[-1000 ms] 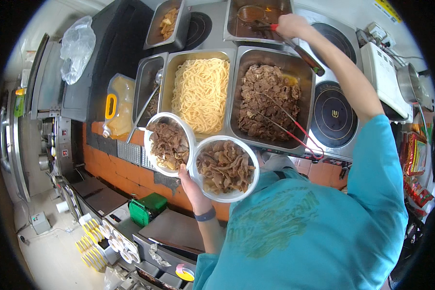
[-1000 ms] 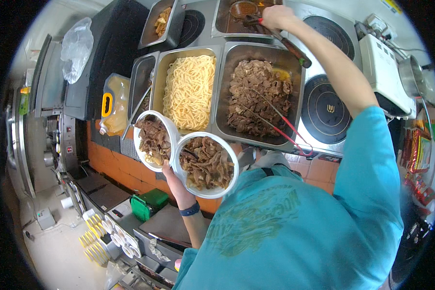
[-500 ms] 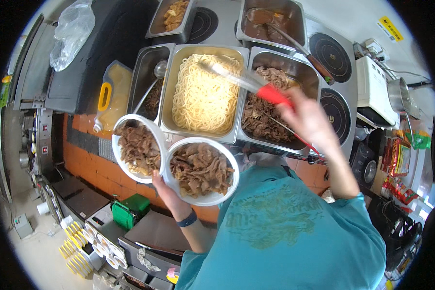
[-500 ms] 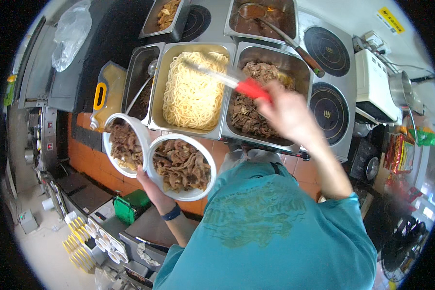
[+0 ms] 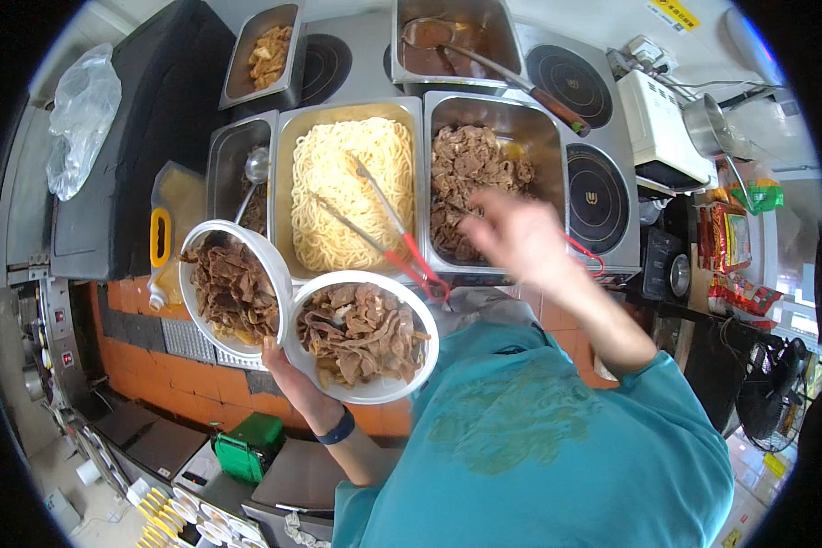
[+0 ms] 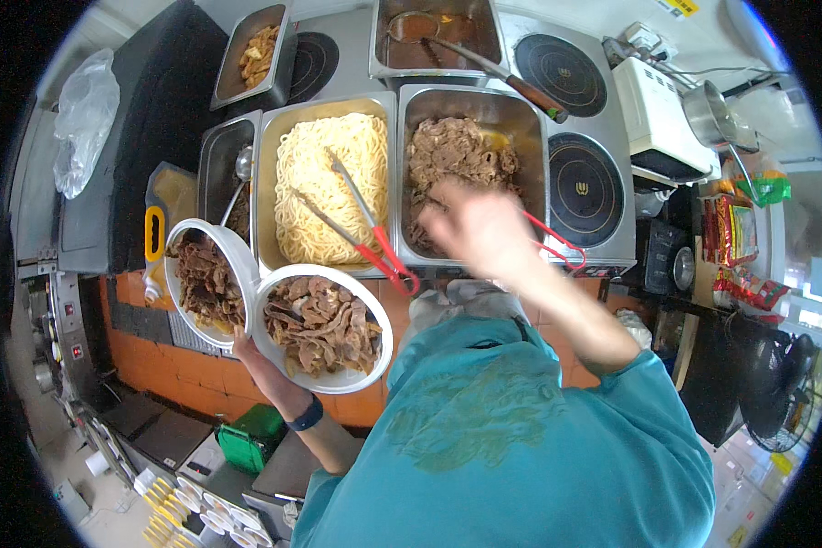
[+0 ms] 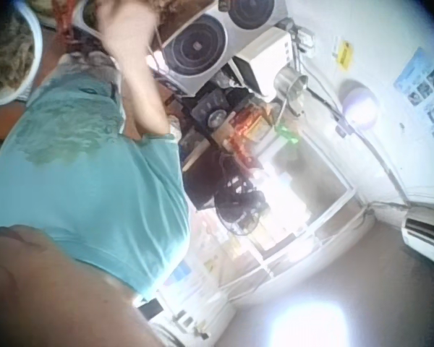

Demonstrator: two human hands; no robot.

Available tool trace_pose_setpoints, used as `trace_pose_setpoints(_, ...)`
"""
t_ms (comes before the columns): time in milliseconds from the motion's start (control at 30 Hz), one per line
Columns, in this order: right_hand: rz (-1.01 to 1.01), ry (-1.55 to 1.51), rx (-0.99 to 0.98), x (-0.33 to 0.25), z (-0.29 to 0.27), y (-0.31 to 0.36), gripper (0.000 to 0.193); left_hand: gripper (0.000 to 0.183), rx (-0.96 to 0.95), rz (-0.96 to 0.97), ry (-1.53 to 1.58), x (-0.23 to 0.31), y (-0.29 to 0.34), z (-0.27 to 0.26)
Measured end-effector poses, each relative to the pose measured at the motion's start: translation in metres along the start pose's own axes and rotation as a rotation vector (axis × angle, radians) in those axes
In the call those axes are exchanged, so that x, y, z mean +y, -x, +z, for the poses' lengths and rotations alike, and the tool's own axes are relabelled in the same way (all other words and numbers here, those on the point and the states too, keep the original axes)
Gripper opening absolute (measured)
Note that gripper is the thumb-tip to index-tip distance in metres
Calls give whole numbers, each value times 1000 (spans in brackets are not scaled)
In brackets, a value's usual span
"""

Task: The person assembles several noodle bowls by adding cooked meat and broth from stainless steel containers using tongs and a ladle. They move between the prep counter and the hot holding station, portioning ingredients into white bowls and placing them on the counter.

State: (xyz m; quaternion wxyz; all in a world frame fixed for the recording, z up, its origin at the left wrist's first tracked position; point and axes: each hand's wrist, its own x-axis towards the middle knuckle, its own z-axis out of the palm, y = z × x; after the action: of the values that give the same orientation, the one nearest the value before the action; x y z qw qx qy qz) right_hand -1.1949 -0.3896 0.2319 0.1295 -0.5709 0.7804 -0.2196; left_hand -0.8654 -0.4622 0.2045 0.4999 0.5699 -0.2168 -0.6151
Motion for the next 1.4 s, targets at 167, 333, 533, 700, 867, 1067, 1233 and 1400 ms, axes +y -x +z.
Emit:
trace_pose_setpoints(167,139,537,400,121,-75,-70,46,55,-89,-54,-15,-9,2,14)
trace_pose_setpoints(333,610,-605,-251,190,-77,-128,28,49,-213,-23,0,-13,13,50)
trace_pose_setpoints(533,615,-831,-404,199,-85,-148,17,48,-273,-56,-55,-16,11,98)
trace_pose_setpoints(700,505,-509,-414,188,-113,-141,22,49,-370,-114,-145,-32,-15,126)
trace_pose_setpoints(867,545,-590,-456,185,-130,-126,17,49,-416,-127,-153,-58,-41,155)
trace_pose_setpoints(1067,618,-899,-466,183,-152,-105,23,64,-520,-136,-255,-72,-66,184)
trace_pose_setpoints(1233,585,-894,-443,173,-191,-82,27,55,-499,0,-331,-82,-81,208)
trace_pose_setpoints(1400,534,-773,-399,151,-233,-58,36,67,-621,15,-349,-85,-94,238)
